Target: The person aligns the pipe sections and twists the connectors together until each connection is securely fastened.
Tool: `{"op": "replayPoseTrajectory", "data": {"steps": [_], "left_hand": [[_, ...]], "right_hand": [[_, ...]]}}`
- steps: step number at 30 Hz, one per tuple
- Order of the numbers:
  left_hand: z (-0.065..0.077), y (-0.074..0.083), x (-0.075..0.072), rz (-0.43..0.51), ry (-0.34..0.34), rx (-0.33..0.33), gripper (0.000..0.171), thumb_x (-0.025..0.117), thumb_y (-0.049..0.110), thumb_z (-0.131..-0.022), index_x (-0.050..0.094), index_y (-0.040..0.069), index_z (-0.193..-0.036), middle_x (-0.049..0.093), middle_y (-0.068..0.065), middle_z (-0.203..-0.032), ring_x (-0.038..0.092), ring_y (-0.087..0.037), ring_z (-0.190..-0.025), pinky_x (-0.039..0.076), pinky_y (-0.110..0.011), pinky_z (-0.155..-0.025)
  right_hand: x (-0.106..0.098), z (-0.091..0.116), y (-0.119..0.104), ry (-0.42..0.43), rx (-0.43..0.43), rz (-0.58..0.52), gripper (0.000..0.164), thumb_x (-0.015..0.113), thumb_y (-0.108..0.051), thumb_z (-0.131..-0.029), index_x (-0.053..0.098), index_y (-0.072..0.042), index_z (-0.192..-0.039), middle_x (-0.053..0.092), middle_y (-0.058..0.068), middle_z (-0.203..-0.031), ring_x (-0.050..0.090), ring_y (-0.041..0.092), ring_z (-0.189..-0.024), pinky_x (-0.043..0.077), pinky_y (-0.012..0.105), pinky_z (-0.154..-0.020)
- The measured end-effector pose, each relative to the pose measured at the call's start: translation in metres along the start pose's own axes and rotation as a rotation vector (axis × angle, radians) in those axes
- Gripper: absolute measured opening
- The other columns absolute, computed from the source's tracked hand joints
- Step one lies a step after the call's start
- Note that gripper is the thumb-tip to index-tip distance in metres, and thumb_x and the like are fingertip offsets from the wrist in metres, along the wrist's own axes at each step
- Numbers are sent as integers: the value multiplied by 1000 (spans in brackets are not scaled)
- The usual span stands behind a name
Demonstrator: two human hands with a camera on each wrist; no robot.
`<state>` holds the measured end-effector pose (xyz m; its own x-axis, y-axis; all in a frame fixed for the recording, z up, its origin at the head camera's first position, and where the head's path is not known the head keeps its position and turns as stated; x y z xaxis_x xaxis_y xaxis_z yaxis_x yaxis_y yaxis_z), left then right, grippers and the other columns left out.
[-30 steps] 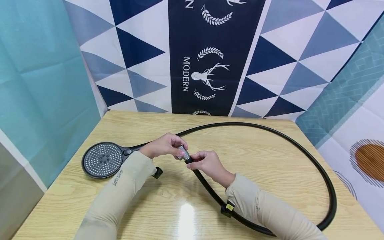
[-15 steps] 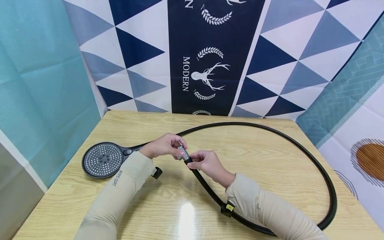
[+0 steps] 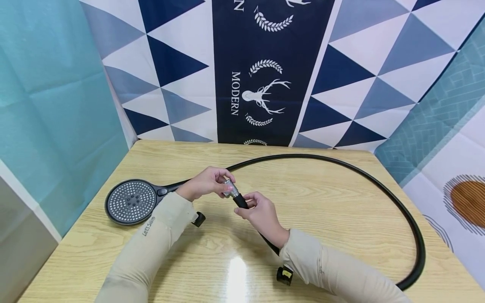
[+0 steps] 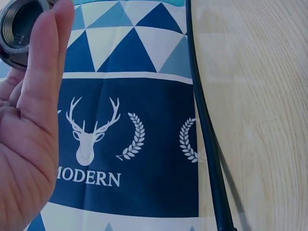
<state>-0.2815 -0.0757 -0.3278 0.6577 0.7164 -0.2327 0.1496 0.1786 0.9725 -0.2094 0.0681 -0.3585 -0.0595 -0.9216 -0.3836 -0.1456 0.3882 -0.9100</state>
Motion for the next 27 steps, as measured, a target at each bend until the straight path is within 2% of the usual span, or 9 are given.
{"op": "replayPoseTrajectory", "data": {"steps": [3,6,13,19,27], "left_hand": [[0,1,0,18,3,13,16,61,-4,-90,57,-12,-103,66,0,-78,63,-12,-69,54,-28,-63],[1,1,-1,29,7,23,16,61,-4,-90,57,-12,-104,66,0,-77,63,-12,-69,54,-27,-63],[3,1,-5,29,22,33,17,61,-4,-90,58,-12,-104,66,-1,-77,63,-12,-71,55,-28,-64],[0,-2,-4,46,18,21,16,61,-4,-90,58,-12,-104,66,-1,-78,64,-12,-71,55,-30,-65],[5,-6,-7,91,40,28,17,59,-5,-90,56,-14,-105,66,-2,-78,64,-13,-70,55,-28,-64]], "right_hand": [[0,-2,1,12,19,-71,27,78,1,-73,66,8,-96,68,9,-73,63,14,-58,51,25,-55],[0,-3,-1,23,2,-83,25,77,2,-73,68,9,-95,69,12,-74,63,13,-59,50,23,-54],[-1,-4,-7,27,-90,-69,22,76,4,-74,70,10,-95,70,17,-79,67,20,-63,49,19,-53],[-2,-5,-6,19,-96,-71,22,76,5,-74,70,10,-95,70,17,-78,67,20,-61,49,19,-53],[0,-7,-8,-39,-113,-27,20,76,2,-76,70,10,-94,70,15,-75,64,13,-59,49,20,-53]]}}
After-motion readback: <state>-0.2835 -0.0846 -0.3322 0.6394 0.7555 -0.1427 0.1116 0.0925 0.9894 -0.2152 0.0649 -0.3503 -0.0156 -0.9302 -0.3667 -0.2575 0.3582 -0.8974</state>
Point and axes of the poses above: each hand's wrist, its own z-axis away from the middle knuckle, its own x-axis out of the palm, y = z × x, the point moved 6 cm from there along -z, towards the middle knuckle
